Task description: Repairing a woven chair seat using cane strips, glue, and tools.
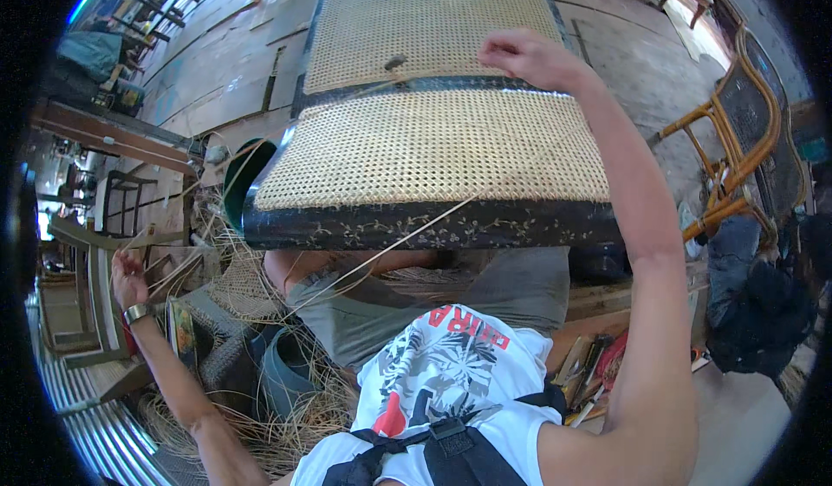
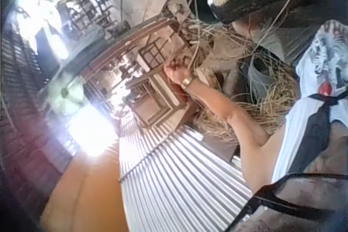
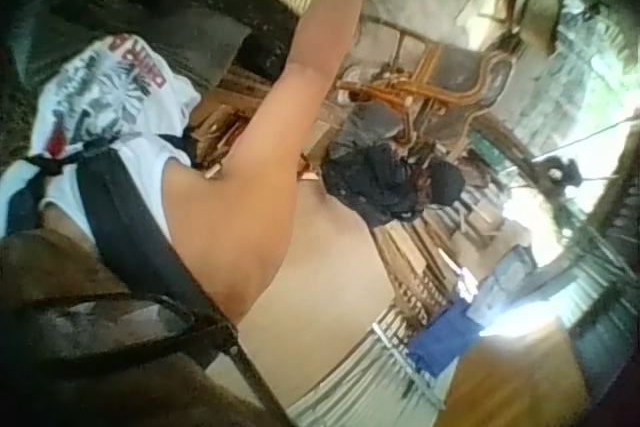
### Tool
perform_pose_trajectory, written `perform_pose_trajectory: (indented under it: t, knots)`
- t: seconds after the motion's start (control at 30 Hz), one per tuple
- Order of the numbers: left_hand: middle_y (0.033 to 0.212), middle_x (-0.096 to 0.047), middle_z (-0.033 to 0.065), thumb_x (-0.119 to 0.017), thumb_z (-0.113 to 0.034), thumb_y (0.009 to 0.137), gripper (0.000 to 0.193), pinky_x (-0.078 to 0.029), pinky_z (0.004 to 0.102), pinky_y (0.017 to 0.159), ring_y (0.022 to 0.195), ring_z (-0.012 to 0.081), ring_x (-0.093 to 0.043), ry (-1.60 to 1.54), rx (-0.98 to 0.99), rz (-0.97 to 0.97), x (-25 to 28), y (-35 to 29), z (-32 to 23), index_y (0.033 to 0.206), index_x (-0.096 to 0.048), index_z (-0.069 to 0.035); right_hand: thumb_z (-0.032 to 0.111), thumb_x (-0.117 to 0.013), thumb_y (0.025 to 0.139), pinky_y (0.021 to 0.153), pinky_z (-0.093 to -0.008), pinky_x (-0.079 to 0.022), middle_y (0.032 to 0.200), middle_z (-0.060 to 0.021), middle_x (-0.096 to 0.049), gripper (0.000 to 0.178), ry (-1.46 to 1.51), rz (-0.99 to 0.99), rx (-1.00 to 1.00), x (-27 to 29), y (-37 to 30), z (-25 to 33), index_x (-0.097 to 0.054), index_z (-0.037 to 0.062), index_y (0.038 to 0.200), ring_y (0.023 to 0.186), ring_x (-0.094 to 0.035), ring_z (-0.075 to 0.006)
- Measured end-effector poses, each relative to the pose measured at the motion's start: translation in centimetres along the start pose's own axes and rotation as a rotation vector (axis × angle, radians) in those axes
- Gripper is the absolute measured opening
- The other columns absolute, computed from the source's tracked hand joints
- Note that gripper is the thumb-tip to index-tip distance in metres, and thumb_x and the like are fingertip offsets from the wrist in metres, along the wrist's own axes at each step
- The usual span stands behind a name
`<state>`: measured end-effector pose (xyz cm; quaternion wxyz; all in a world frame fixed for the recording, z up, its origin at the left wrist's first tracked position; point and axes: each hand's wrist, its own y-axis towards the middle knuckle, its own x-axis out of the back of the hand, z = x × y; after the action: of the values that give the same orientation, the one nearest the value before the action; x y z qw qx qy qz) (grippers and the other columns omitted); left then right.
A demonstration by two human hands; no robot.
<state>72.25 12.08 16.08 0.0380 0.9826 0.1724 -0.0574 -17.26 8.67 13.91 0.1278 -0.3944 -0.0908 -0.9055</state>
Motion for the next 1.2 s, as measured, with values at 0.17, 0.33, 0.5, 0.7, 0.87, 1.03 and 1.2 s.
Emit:
perform_pose_trajectory:
  t: [0.17,0.33,0.5,0.7,0.87,1.03,1.2]
  knots:
    - [0.101,-0.07,0.0052,-0.057,-0.022,0.102,0.025,-0.054,0.0241,0.069,0.082,0.0109,-0.066,0.044,0.088,-0.226,12.4,1.3,-4.2,0.119,-0.063,-0.004,0.017,-0.06,0.099,0.06,-0.0279,-0.04,0.07,0.0009,-0.052,0.015,0.088,-0.035,-0.181,1.6,-3.5,-2.8,-0.062,0.0032,0.095,0.065,-0.047,-0.0088]
    - [0.103,-0.071,-0.0004,-0.059,-0.019,0.101,0.02,-0.046,0.0174,0.06,0.083,0.0051,-0.065,0.218,-0.097,-0.191,28.4,-0.4,-18.4,0.117,-0.065,-0.011,0.016,-0.062,0.096,0.065,-0.0294,-0.043,0.074,-0.0012,-0.058,0.015,-0.091,0.015,-0.262,1.4,-6.0,-7.6,-0.064,0.0013,0.093,0.071,-0.052,-0.0108]
    - [0.089,-0.071,0.0047,-0.063,-0.028,0.099,0.019,-0.044,0.0198,0.05,0.068,0.0095,-0.064,0.688,-0.477,-0.394,24.8,1.7,-14.4,0.103,-0.063,-0.01,0.024,-0.066,0.089,0.068,-0.0322,-0.046,0.076,-0.0045,-0.062,0.023,-0.094,0.143,-0.361,1.9,-8.2,-4.7,-0.068,0.0013,0.092,0.073,-0.056,-0.0133]
    - [0.064,-0.058,0.0015,-0.065,-0.047,0.094,0.043,-0.04,0.0256,0.041,0.047,0.0104,-0.051,1.151,0.363,0.108,0.2,2.0,-3.1,0.083,-0.058,-0.006,0.021,-0.067,0.089,0.061,-0.0287,-0.042,0.07,0.0004,-0.059,0.019,0.033,0.176,-0.335,0.1,-8.1,-1.7,-0.069,0.0017,0.089,0.067,-0.051,-0.0083]
    - [0.094,-0.069,0.0054,-0.063,-0.026,0.098,0.031,-0.049,0.0245,0.069,0.081,0.0102,-0.063,0.927,0.113,0.642,-25.9,-5.2,2.2,0.113,-0.065,0.0,0.02,-0.067,0.09,0.058,-0.0266,-0.039,0.069,0.0038,-0.056,0.018,0.157,0.153,-0.279,-0.4,-8.1,0.3,-0.069,0.002,0.089,0.065,-0.047,-0.005]
    - [0.141,-0.054,0.0172,-0.069,-0.03,0.093,0.057,-0.042,0.039,0.107,0.13,0.0288,-0.052,0.891,-0.544,1.03,-46.1,-15.1,5.4,0.139,-0.049,-0.003,0.017,-0.066,0.093,0.061,-0.0241,-0.039,0.073,0.0054,-0.059,0.016,0.188,0.166,-0.265,0.5,-9.0,3.3,-0.07,0.0017,0.095,0.07,-0.048,-0.0034]
    - [0.105,-0.068,0.0127,-0.064,-0.028,0.097,0.034,-0.052,0.033,0.082,0.094,0.0227,-0.066,0.771,-0.517,1.162,-53.3,-18.0,10.7,0.12,-0.061,-0.003,0.02,-0.065,0.094,0.06,-0.0259,-0.039,0.073,0.0028,-0.058,0.019,0.166,0.127,-0.15,1.2,-8.7,6.0,-0.07,0.0023,0.094,0.066,-0.048,-0.0061]
